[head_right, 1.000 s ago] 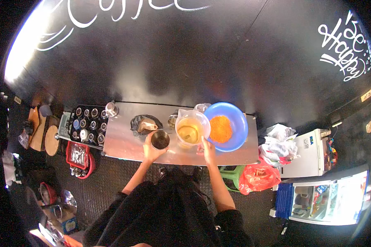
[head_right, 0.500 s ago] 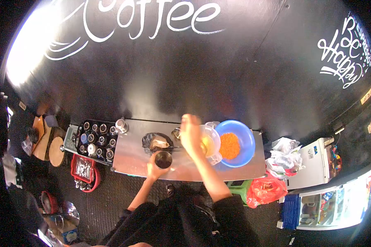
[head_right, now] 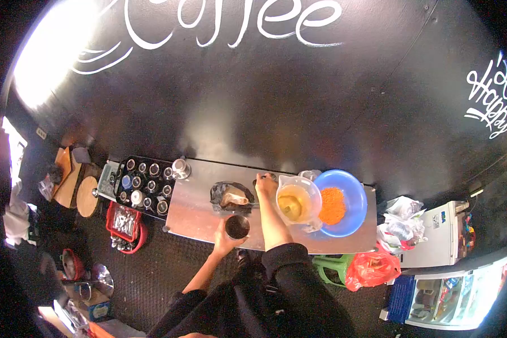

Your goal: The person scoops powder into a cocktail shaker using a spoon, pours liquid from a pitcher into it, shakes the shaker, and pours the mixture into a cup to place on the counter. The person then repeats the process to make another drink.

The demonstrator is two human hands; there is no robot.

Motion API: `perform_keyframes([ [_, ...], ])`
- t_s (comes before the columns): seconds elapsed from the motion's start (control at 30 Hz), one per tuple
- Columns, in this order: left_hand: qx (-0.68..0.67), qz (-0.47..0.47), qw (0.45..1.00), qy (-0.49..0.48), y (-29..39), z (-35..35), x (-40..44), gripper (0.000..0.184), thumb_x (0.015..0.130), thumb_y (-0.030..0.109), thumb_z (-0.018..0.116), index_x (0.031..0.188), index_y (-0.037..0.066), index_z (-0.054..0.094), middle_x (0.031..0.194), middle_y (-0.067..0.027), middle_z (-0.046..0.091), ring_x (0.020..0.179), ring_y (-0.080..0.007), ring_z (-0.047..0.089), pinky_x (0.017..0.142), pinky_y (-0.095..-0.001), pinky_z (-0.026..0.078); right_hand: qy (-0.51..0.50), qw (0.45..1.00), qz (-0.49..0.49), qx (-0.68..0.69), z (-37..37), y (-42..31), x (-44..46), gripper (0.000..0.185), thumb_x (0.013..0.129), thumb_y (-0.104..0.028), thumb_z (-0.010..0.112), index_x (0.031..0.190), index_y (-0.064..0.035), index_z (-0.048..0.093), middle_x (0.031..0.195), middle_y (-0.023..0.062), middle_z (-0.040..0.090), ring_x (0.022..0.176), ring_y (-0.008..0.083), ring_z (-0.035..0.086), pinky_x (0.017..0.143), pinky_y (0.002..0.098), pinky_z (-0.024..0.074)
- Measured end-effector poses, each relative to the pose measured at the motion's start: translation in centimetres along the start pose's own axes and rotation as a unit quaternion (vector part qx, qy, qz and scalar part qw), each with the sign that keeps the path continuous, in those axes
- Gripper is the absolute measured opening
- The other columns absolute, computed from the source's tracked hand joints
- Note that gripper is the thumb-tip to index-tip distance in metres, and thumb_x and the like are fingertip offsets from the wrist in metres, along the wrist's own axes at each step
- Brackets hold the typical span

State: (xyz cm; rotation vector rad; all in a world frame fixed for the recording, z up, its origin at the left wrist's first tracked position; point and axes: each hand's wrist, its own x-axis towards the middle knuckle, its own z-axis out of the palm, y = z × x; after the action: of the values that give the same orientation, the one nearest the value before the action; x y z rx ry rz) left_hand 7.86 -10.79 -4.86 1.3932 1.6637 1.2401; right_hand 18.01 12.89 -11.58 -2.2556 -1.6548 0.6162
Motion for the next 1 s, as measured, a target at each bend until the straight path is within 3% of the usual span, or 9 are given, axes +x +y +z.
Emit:
perform_keyframes([
  [0.23,-0.076,-0.006,0.997,-0.004,-0.9,1.0,-0.2,0.082,0.053,0.021,0.085,0.122,0.005,0.044,0.120,-0.0162,0.051,0.113,-0.0299,0.051,0.095,-0.0403,0.041,0.126,0.931,-0.251,0.235,-7.0,-2.8,-7.1,0.034,0.080,-0.026,0.066,0.111,-0.0126,0.063,0.107,0.0200,0.054,0.100,0.0345,0.054,0.082,0.0418,0.0449],
  [0.3,-0.097,0.003,0.995,0.027,-1.2,1.5,-0.1,0.085,0.052,0.019,0.085,0.124,0.005,0.042,0.117,-0.0154,0.053,0.112,-0.0276,0.053,0.094,-0.0390,0.043,0.063,0.872,-0.337,0.349,-10.4,-3.2,-11.2,0.038,0.081,-0.018,0.066,0.118,-0.0136,0.060,0.113,0.0183,0.047,0.103,0.0325,0.051,0.088,0.0392,0.0419],
  [0.43,0.003,-0.004,1.000,0.016,-2.6,2.1,0.3,0.080,0.049,0.028,0.085,0.117,0.006,0.048,0.100,-0.0129,0.062,0.095,-0.0227,0.061,0.085,-0.0361,0.048,0.010,0.817,-0.419,0.395,-14.3,-1.8,-14.9,0.062,0.080,-0.009,0.065,0.136,-0.0102,0.041,0.122,0.0170,0.044,0.117,0.0316,0.044,0.099,0.0384,0.0338],
  [0.5,-0.026,-0.016,1.000,-0.004,-0.9,2.2,1.3,0.080,0.048,0.025,0.084,0.116,0.004,0.050,0.108,-0.0163,0.057,0.102,-0.0298,0.058,0.087,-0.0399,0.047,0.026,0.804,-0.422,0.418,-15.6,-0.6,-15.0,0.079,0.076,-0.001,0.066,0.142,-0.0063,0.024,0.132,0.0118,0.038,0.123,0.0239,0.038,0.103,0.0345,0.0316],
  [0.53,-0.050,0.011,0.999,0.006,0.9,2.0,1.9,0.081,0.048,0.026,0.085,0.116,0.003,0.050,0.108,-0.0166,0.057,0.101,-0.0299,0.058,0.087,-0.0400,0.046,-0.004,0.734,-0.387,0.558,-16.2,-0.6,-15.5,0.087,0.073,0.002,0.069,0.143,-0.0067,0.019,0.130,0.0094,0.038,0.117,0.0219,0.041,0.101,0.0318,0.0335],
  [0.63,-0.113,0.095,0.989,0.004,5.9,1.3,3.6,0.082,0.048,0.029,0.086,0.116,0.001,0.050,0.108,-0.0160,0.057,0.101,-0.0293,0.056,0.090,-0.0405,0.045,0.010,0.716,-0.359,0.599,-20.7,0.2,-16.9,0.097,0.065,0.001,0.076,0.143,-0.0075,0.018,0.123,0.0078,0.036,0.107,0.0173,0.042,0.094,0.0291,0.0375],
  [0.77,-0.106,0.184,0.977,-0.012,12.5,1.1,5.2,0.082,0.046,0.029,0.084,0.115,0.001,0.051,0.105,-0.0159,0.057,0.098,-0.0305,0.056,0.090,-0.0413,0.042,0.074,0.716,-0.373,0.586,-22.5,1.9,-17.5,0.104,0.059,-0.006,0.082,0.142,-0.0059,0.018,0.127,0.0102,0.036,0.116,0.0206,0.040,0.093,0.0311,0.0382],
  [0.8,-0.054,0.221,0.974,0.003,14.0,1.1,5.2,0.082,0.045,0.028,0.084,0.114,0.000,0.052,0.104,-0.0159,0.057,0.097,-0.0312,0.056,0.089,-0.0415,0.042,0.096,0.723,-0.389,0.563,-23.2,2.1,-17.8,0.105,0.058,-0.008,0.084,0.141,-0.0025,0.020,0.135,0.0129,0.029,0.127,0.0244,0.031,0.104,0.0368,0.0298],
  [1.0,-0.062,0.220,0.972,-0.046,16.5,2.8,5.0,0.081,0.042,0.026,0.079,0.113,-0.001,0.052,0.101,-0.0173,0.056,0.094,-0.0330,0.054,0.086,-0.0418,0.043,0.084,0.723,-0.464,0.505,-25.5,4.2,-17.5,0.103,0.058,-0.015,0.085,0.139,-0.0009,0.023,0.135,0.0136,0.031,0.126,0.0248,0.034,0.103,0.0381,0.0339],
])
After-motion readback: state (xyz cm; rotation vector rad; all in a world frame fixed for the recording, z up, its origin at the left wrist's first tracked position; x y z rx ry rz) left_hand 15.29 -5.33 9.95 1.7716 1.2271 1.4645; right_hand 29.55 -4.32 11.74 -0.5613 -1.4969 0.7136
